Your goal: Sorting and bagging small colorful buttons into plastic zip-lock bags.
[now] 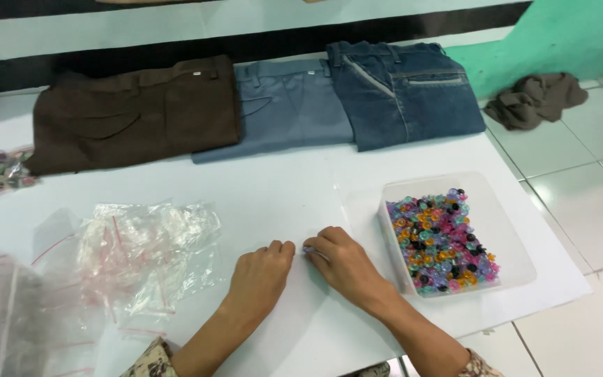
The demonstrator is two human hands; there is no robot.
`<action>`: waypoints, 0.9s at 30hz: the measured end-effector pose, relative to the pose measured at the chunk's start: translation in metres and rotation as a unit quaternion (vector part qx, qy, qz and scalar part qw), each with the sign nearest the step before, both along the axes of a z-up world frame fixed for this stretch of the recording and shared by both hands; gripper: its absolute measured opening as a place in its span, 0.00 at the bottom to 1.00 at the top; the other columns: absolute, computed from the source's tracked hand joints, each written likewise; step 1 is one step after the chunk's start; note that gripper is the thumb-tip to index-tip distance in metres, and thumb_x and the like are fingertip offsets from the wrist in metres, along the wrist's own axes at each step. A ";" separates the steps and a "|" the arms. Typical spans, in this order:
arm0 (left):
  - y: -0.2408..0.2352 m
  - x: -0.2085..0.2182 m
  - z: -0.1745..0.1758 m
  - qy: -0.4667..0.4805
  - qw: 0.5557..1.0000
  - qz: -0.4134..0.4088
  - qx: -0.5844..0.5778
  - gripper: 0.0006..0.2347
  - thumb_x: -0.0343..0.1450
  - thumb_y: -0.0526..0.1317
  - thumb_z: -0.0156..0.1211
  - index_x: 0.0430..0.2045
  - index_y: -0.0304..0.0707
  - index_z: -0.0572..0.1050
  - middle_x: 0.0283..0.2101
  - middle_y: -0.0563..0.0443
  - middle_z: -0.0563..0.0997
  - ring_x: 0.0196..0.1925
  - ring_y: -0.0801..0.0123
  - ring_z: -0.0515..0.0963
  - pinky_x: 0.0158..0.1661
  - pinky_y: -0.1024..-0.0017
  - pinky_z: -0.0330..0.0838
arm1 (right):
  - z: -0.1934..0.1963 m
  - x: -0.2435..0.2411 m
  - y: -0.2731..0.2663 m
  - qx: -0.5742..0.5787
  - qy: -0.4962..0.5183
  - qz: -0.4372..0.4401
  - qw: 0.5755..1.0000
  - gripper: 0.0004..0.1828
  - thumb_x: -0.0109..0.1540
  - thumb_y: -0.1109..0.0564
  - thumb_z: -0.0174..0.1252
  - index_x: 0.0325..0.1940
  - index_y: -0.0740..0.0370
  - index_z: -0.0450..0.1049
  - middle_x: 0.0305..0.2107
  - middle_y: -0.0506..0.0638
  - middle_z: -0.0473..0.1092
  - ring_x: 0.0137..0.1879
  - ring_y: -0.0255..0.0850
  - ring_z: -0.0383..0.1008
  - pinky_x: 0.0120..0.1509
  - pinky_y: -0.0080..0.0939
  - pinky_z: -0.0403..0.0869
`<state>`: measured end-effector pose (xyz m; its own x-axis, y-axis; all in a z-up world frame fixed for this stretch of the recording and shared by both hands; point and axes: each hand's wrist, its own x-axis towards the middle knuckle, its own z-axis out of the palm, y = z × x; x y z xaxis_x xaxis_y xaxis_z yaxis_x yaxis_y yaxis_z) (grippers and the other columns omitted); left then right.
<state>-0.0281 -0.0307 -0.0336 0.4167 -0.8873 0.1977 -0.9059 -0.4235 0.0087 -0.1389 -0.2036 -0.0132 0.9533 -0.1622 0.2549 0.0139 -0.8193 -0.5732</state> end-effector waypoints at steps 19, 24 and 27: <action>-0.079 -0.054 0.127 0.016 0.976 -0.175 -0.125 0.05 0.69 0.39 0.63 0.36 0.46 0.80 0.41 0.52 0.79 0.41 0.55 0.78 0.48 0.56 0.63 | 0.112 -0.125 -0.050 -0.084 -0.150 -0.034 0.984 0.09 0.63 0.61 0.61 0.48 0.60 0.77 0.40 0.53 0.75 0.43 0.46 0.74 0.48 0.45 0.73; -0.145 -0.093 0.128 -0.001 0.973 -0.221 0.060 0.06 0.65 0.35 0.63 0.27 0.54 0.83 0.37 0.53 0.81 0.44 0.58 0.78 0.59 0.57 0.57 | 0.084 -0.149 -0.104 -0.096 0.129 -0.176 0.971 0.12 0.57 0.53 0.66 0.44 0.47 0.83 0.33 0.45 0.76 0.41 0.45 0.76 0.43 0.47 0.73; -0.175 -0.101 0.133 -0.014 0.959 -0.171 0.226 0.06 0.67 0.40 0.65 0.22 0.62 0.79 0.36 0.58 0.81 0.39 0.66 0.77 0.63 0.56 0.50 | 0.072 -0.141 -0.120 -0.050 0.280 -0.183 0.941 0.10 0.63 0.50 0.56 0.44 0.42 0.82 0.34 0.39 0.74 0.45 0.36 0.76 0.47 0.41 0.73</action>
